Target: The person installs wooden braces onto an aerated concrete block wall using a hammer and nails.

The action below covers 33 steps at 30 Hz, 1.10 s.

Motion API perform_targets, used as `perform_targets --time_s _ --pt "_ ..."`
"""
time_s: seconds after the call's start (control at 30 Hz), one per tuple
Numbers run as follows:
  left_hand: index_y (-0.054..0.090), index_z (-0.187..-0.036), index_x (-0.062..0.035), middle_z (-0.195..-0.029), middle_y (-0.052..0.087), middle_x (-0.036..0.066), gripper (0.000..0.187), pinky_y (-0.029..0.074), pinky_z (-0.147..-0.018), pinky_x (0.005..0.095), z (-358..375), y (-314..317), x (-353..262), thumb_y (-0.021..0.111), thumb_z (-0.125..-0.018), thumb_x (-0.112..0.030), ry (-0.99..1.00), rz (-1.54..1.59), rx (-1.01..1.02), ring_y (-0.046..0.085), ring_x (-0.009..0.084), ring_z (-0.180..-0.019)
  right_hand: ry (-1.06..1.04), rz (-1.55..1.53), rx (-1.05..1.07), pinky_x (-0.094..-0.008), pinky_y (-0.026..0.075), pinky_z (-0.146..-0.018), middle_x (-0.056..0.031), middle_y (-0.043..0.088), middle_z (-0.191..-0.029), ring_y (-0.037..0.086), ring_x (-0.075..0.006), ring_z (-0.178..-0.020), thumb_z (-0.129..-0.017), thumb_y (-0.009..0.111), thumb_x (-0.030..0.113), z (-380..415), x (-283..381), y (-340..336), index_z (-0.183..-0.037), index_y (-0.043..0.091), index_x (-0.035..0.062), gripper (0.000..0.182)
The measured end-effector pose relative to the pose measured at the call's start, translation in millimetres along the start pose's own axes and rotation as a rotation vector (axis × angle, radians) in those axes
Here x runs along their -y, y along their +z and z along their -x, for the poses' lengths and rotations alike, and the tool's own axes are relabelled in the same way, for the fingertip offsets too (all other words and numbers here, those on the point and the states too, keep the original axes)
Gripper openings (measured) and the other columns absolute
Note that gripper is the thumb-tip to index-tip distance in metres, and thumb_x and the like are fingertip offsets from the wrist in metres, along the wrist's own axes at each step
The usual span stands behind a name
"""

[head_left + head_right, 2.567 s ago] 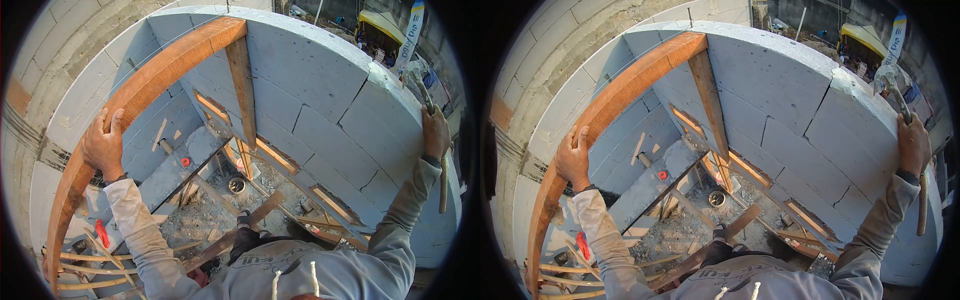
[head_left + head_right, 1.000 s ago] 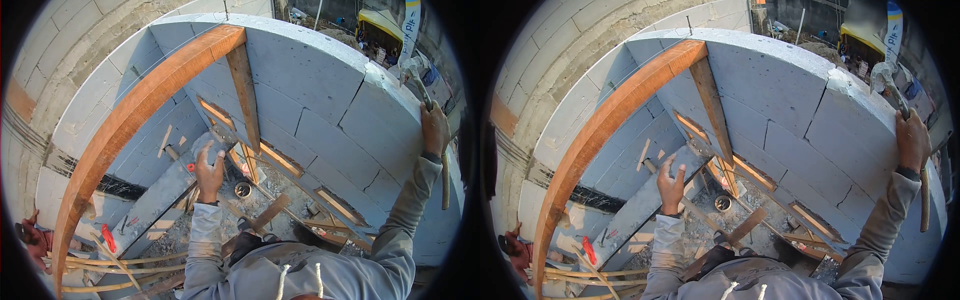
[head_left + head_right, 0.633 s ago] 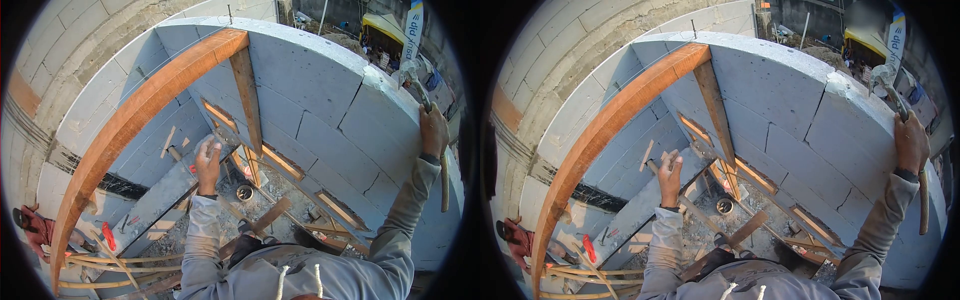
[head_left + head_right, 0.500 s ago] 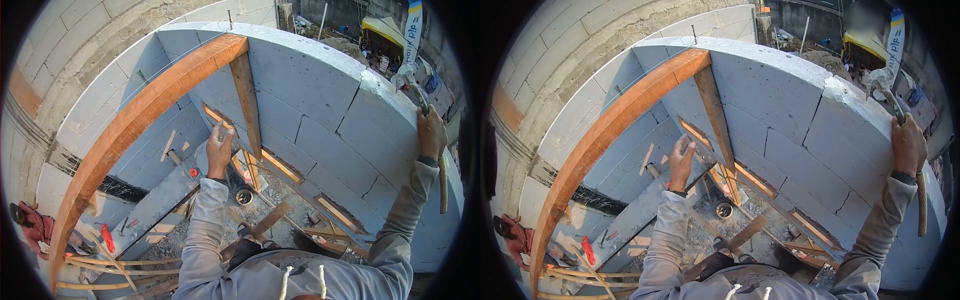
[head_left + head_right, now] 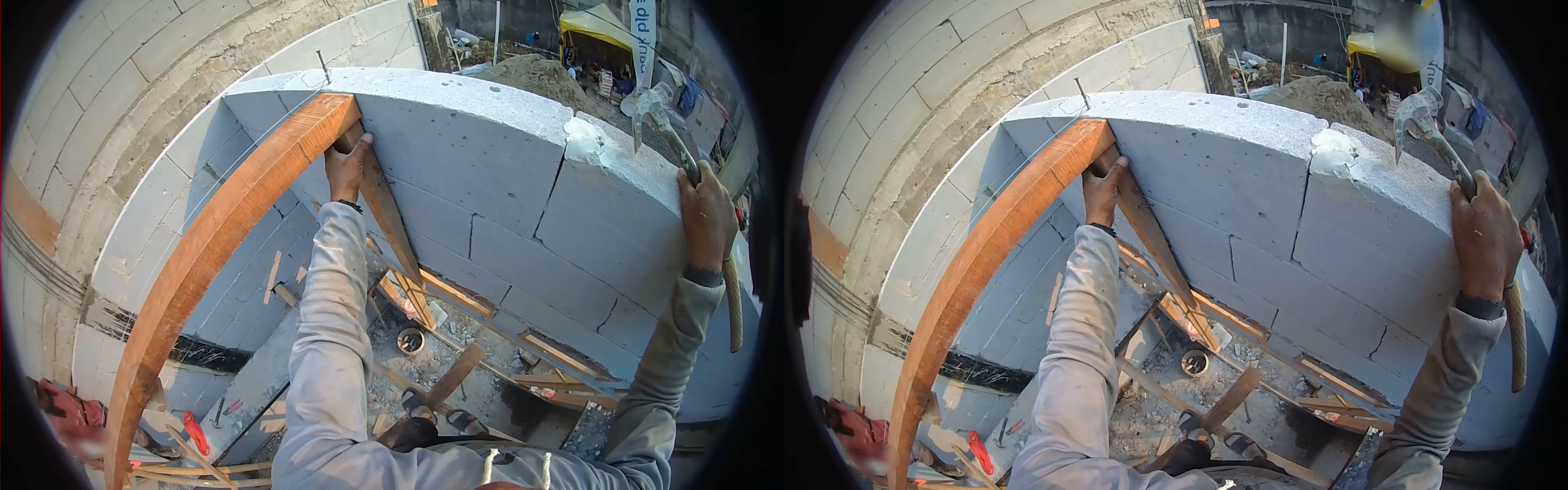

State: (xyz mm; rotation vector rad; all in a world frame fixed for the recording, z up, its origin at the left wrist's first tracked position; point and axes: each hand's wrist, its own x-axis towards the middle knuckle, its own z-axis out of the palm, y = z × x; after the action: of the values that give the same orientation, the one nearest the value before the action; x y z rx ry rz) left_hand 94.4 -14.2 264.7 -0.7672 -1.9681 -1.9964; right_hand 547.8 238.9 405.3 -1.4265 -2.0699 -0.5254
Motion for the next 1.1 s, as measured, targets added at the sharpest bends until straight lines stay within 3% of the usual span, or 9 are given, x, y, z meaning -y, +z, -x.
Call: perform_targets --time_s 0.2,0.23,0.3,0.33,0.43,0.5,0.77,0.87,1.1 --pt "0.041 -0.128 0.0016 -0.123 0.049 0.014 0.074 0.039 -0.097 0.032 -4 5 14 0.08 -0.072 -0.029 0.043 0.093 -0.005 0.05 0.0238 -0.112 0.002 0.006 0.039 -0.0417 0.052 -0.074 -0.0142 0.068 -0.096 0.066 -0.0317 -0.09 -0.091 0.055 0.035 -14 -28 40 -0.106 0.061 0.0104 0.029" --pt "0.041 -0.128 0.0016 -0.123 0.049 0.014 0.074 0.039 -0.097 0.032 -5 5 16 0.08 -0.072 -0.029 0.026 0.082 0.011 0.05 0.0238 -0.112 -0.097 -0.037 -0.148 -0.0385 0.051 -0.075 -0.0148 0.066 -0.091 0.064 -0.0302 -0.082 -0.092 0.054 0.036 -18 -43 59 -0.105 0.061 0.0065 0.033" --pt "0.042 -0.126 0.0032 -0.12 0.051 0.014 0.073 0.039 -0.096 0.031 -6 6 21 0.079 -0.073 -0.03 0.091 0.02 -0.034 0.051 0.0234 -0.109 -0.202 -0.073 -0.31 -0.0352 0.05 -0.075 -0.0153 0.065 -0.086 0.061 -0.0287 -0.073 -0.093 0.053 0.036 -16 -52 72 -0.105 0.061 0.0027 0.036" --pt "0.041 -0.125 0.005 -0.118 0.052 0.014 0.073 0.039 -0.096 0.0316 -6 8 23 0.078 -0.074 -0.033 0.096 0.011 -0.047 0.052 0.0237 -0.107 0.027 -0.117 -0.076 -0.0327 0.05 -0.075 -0.0138 0.065 -0.086 0.061 -0.0252 -0.074 -0.094 0.052 0.036 -16 -51 69 -0.106 0.062 0.0035 0.036" --pt "0.04 -0.126 0.0061 -0.119 0.05 0.015 0.074 0.038 -0.096 0.0319 -8 11 35 0.077 -0.075 -0.034 0.175 -0.023 -0.085 0.05 0.0241 -0.109 -0.699 0.338 -0.127 -0.0287 0.051 -0.074 -0.0119 0.067 -0.093 0.064 -0.0192 -0.081 -0.095 0.051 0.037 -2 -62 33 -0.106 0.063 0.0047 0.036" --pt "0.038 -0.126 0.0069 -0.12 0.049 0.016 0.076 0.037 -0.097 0.0322 -9 11 38 0.077 -0.076 -0.035 0.185 -0.049 -0.086 0.049 0.0246 -0.111 -0.122 0.07 -0.113 -0.0448 0.049 -0.067 -0.0149 0.069 -0.078 0.065 -0.0329 -0.073 -0.075 0.069 0.04 2 7 -6 -0.081 0.071 0.0059 0.035" --pt "0.033 -0.131 0.0094 -0.125 0.044 0.018 0.085 0.033 -0.103 0.0341 0 16 35 0.075 -0.077 -0.041 0.246 -0.138 -0.137 0.045 0.0267 -0.117 -0.079 0.209 -0.168 -0.0452 0.049 -0.06 -0.014 0.068 -0.073 0.065 -0.0328 -0.066 -0.074 0.069 0.042 -1 7 0 -0.077 0.072 0.0084 0.033" --pt "0.028 -0.133 0.009 -0.126 0.042 0.02 0.095 0.034 -0.102 0.035 1 17 34 0.076 -0.074 -0.048 0.206 -0.12 -0.128 0.045 0.0282 -0.117 -0.128 0.215 -0.164 -0.0453 0.049 -0.061 -0.0144 0.068 -0.073 0.065 -0.0329 -0.067 -0.076 0.066 0.043 -3 3 1 -0.077 0.071 0.0073 0.036" --pt "0.027 -0.131 0.0093 -0.122 0.044 0.021 0.098 0.037 -0.099 0.035 10 20 36 0.076 -0.072 -0.052 0.179 -0.1 -0.137 0.048 0.029 -0.112 -0.151 0.162 -0.129 -0.0415 0.049 -0.072 -0.0164 0.069 -0.085 0.065 -0.0324 -0.079 -0.079 0.064 0.044 -4 -6 7 -0.091 0.07 0.0029 0.043"
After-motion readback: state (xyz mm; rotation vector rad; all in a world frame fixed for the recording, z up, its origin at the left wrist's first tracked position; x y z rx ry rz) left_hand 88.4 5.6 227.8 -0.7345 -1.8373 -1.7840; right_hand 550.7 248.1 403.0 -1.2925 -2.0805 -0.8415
